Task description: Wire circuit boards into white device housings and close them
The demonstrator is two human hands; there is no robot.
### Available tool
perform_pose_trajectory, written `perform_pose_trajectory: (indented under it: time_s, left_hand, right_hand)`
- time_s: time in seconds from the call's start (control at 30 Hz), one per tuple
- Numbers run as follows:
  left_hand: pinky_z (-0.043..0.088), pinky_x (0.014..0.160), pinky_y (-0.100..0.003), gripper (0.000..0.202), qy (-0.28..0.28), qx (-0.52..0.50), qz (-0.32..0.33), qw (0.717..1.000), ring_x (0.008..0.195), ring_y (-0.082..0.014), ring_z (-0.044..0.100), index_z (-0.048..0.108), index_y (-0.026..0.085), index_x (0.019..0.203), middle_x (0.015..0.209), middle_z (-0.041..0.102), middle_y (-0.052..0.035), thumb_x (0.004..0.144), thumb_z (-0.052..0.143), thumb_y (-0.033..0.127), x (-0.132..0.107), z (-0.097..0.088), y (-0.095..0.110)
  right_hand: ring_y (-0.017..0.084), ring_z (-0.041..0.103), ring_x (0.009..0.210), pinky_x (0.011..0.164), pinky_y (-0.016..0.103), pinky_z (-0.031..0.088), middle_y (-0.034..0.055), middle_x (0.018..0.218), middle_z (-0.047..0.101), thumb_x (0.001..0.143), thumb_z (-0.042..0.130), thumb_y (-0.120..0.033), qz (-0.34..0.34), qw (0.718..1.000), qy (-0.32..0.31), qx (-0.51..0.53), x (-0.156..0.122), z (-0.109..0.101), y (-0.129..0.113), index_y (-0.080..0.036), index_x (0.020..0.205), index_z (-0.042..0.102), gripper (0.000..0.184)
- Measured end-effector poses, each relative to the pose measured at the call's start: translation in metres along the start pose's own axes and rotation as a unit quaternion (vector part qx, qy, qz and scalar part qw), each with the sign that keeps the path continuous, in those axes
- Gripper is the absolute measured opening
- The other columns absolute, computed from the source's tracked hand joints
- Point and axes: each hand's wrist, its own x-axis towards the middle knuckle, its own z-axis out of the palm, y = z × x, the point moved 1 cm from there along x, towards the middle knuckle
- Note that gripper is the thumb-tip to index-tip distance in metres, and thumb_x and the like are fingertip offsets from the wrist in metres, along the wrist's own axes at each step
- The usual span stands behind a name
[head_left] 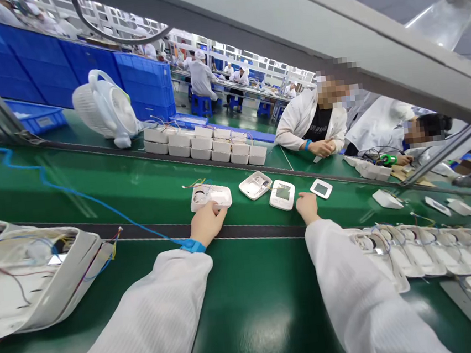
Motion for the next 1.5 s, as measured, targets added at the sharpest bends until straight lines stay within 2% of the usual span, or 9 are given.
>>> perform_pose_trajectory:
  time_s: [0.2,0.47,0.67,0.77,0.93,1.13,1.33,1.4,1.5]
  left_hand:
    - [0.041,0.065,-0.029,0.04,0.066,-0.108,0.079,0.989,0.07,-0.0192,0.055,0.054,0.018,0.08,0.068,0.058,-0.0029,0.094,0.028,0.045,-0.016,-0.004,0.007]
    - [0.041,0.059,-0.026,0.028,-0.164,-0.133,0.399,0.892,0.054,-0.0141,0.051,0.051,0.02,0.059,0.055,0.054,0.0006,0.082,0.048,0.035,-0.081,0.043,0.047]
    - [0.043,0.061,-0.028,0.02,-0.237,-0.069,0.472,0.846,0.056,-0.0162,0.058,0.063,0.021,0.075,0.056,0.058,0.0016,0.084,0.059,0.039,-0.108,0.056,0.064]
    - [0.047,0.07,-0.028,0.02,-0.185,-0.008,0.416,0.89,0.069,-0.0173,0.063,0.066,0.023,0.088,0.07,0.066,-0.0007,0.091,0.051,0.036,-0.083,0.045,0.061]
    - [0.044,0.094,-0.043,0.027,-0.062,0.084,0.303,0.947,0.109,-0.0308,0.058,0.062,0.014,0.11,0.115,0.064,-0.0185,0.09,0.047,0.024,0.003,0.033,0.042]
    - [0.047,0.087,-0.048,0.018,-0.032,0.167,0.223,0.96,0.103,-0.0388,0.06,0.065,0.013,0.085,0.096,0.067,-0.0199,0.082,0.06,0.03,0.063,0.039,0.031]
    - [0.045,0.085,-0.036,0.026,0.006,0.19,0.207,0.96,0.099,-0.0259,0.06,0.054,0.018,0.071,0.089,0.063,-0.0081,0.092,0.041,0.026,0.05,0.02,0.03]
    - [0.045,0.083,-0.037,0.023,0.029,0.197,0.203,0.959,0.098,-0.0276,0.058,0.051,0.02,0.072,0.091,0.062,-0.0102,0.092,0.041,0.026,0.028,0.005,0.025]
    - [0.044,0.075,-0.038,0.024,0.061,0.215,0.201,0.954,0.09,-0.0296,0.058,0.048,0.023,0.072,0.085,0.059,-0.0107,0.093,0.04,0.033,-0.027,-0.023,0.004]
  right_hand:
    - [0.024,0.06,0.109,0.092,0.046,0.053,0.0103,0.128,0.057,0.096,0.06,-0.035,0.008,0.994,-0.027,-0.104,0.045,-0.007,0.012,-0.017,0.126,0.056,0.036]
    - [0.022,0.062,0.103,0.088,0.043,0.054,0.0102,0.121,0.06,0.096,0.059,-0.036,0.019,0.981,-0.043,-0.19,0.062,0.001,0.023,-0.015,0.124,0.057,0.035]
    - [0.023,0.062,0.105,0.088,0.043,0.054,0.0099,0.123,0.059,0.096,0.059,-0.035,-0.015,0.977,-0.074,-0.2,0.062,-0.012,0.024,-0.016,0.125,0.056,0.035]
    - [0.023,0.062,0.105,0.088,0.044,0.054,0.0096,0.123,0.059,0.096,0.06,-0.035,-0.025,0.978,-0.094,-0.185,0.048,-0.012,0.017,-0.016,0.124,0.057,0.035]
    - [0.023,0.062,0.105,0.088,0.043,0.054,0.0103,0.123,0.059,0.095,0.06,-0.034,-0.017,0.992,-0.074,-0.102,0.032,-0.017,-0.005,-0.015,0.124,0.057,0.035]
    - [0.024,0.062,0.105,0.094,0.042,0.05,0.0136,0.114,0.065,0.096,0.057,-0.03,-0.005,0.994,0.024,0.11,-0.002,-0.047,-0.01,-0.014,0.115,0.064,0.026]
    - [0.022,0.067,0.094,0.071,0.034,0.057,0.0162,0.122,0.064,0.099,0.025,-0.046,0.015,0.909,0.129,0.397,-0.131,-0.018,0.036,-0.013,0.131,0.056,0.055]
    - [0.021,0.069,0.084,0.066,0.033,0.057,0.0151,0.112,0.069,0.097,0.033,-0.052,0.024,0.871,0.113,0.478,-0.161,-0.003,0.044,-0.012,0.127,0.058,0.056]
    - [0.021,0.069,0.075,0.065,0.034,0.057,0.0111,0.098,0.072,0.088,0.055,-0.052,0.069,0.765,0.055,0.637,-0.184,0.009,0.046,-0.015,0.12,0.062,0.05]
